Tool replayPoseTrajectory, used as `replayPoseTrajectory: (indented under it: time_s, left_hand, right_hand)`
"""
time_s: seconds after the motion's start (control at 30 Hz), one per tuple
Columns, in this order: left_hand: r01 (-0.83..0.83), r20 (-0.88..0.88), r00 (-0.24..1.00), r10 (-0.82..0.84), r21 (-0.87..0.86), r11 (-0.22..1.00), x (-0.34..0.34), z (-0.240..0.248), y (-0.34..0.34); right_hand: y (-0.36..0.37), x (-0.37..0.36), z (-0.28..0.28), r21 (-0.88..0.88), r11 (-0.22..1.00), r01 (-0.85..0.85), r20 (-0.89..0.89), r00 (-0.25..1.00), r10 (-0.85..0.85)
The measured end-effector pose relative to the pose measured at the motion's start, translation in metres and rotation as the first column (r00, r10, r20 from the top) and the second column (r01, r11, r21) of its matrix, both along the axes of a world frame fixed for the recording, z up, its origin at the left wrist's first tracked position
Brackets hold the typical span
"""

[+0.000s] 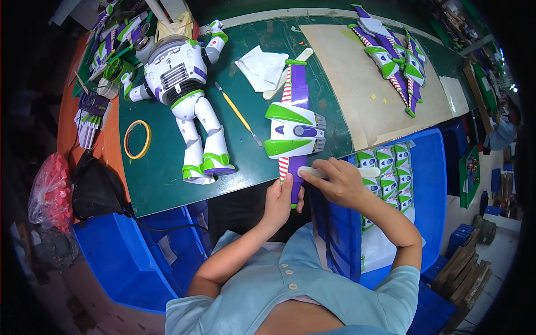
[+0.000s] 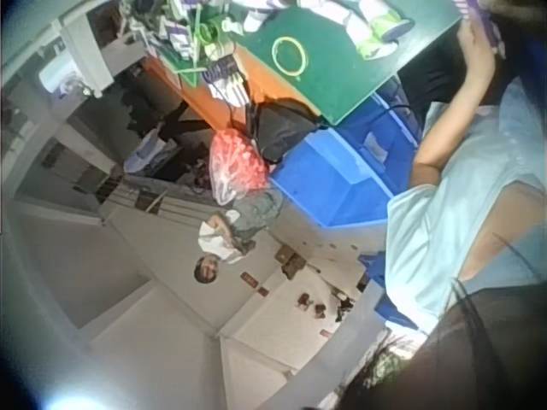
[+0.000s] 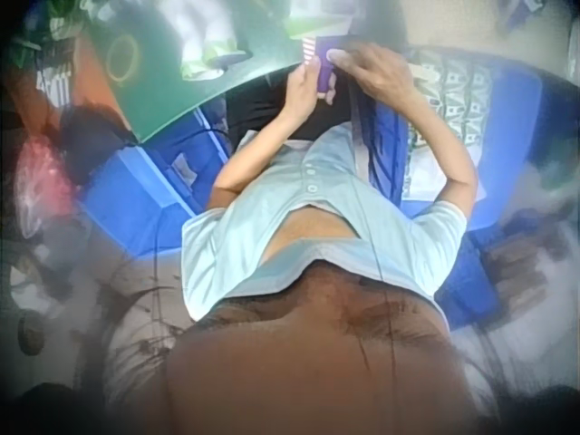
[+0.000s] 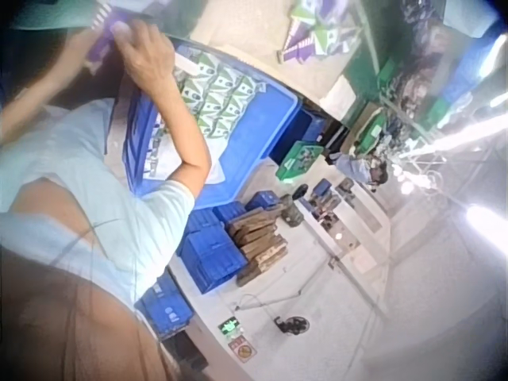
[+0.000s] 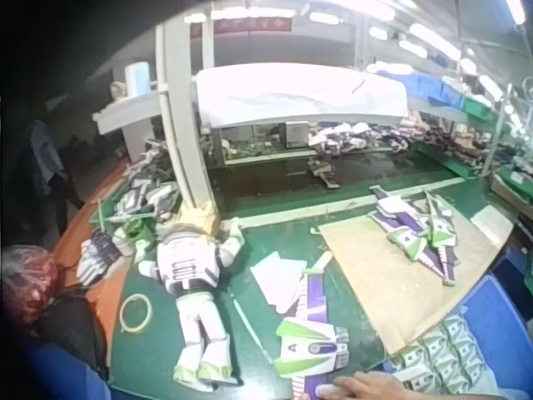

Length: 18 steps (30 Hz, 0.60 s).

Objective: The person assembles toy jetpacks by attaching them onto a toy figure body on the workbench, folding their wings inward by hand, and placing the folded components into a blue bin.

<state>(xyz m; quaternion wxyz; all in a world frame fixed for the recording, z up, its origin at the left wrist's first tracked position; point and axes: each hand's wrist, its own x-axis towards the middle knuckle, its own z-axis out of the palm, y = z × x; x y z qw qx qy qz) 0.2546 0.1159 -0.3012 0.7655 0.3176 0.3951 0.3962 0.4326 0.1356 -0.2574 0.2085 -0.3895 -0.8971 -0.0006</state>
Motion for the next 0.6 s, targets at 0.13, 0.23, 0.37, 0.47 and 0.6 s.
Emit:
replayPoseTrajectory:
  time_s: [0.13, 0.23, 0.37, 0.47, 0.6]
  left_hand:
    - [-0.009, 0.013, 1.000, 0.010, -0.016, 1.000, -0.002, 0.001, 0.000]
    - [-0.001, 0.011, 1.000, 0.001, -0.015, 1.000, 0.000, 0.001, 0.000]
    - [0.018, -0.002, 1.000, -0.018, -0.016, 1.000, -0.004, -0.002, 0.000]
    - [0.043, -0.028, 0.999, -0.043, 0.005, 0.999, -0.002, 0.002, 0.001]
    - [0.017, 0.020, 1.000, -0.017, -0.019, 1.000, -0.004, 0.000, -0.001]
  right_hand:
    - [0.006, 0.003, 0.004, -0.025, 0.999, -0.037, 0.036, 0.999, 0.038]
    - [0.002, 0.005, 0.008, -0.042, 0.999, -0.011, 0.065, 0.998, 0.014]
    - [0.008, -0.003, 0.003, -0.008, 0.998, -0.064, -0.020, 0.998, 0.063]
    - [0.002, 0.005, 0.004, -0.050, 0.998, -0.037, 0.019, 0.999, 0.038]
    - [0.004, -0.005, 0.004, -0.022, 0.999, -0.045, -0.024, 0.999, 0.045]
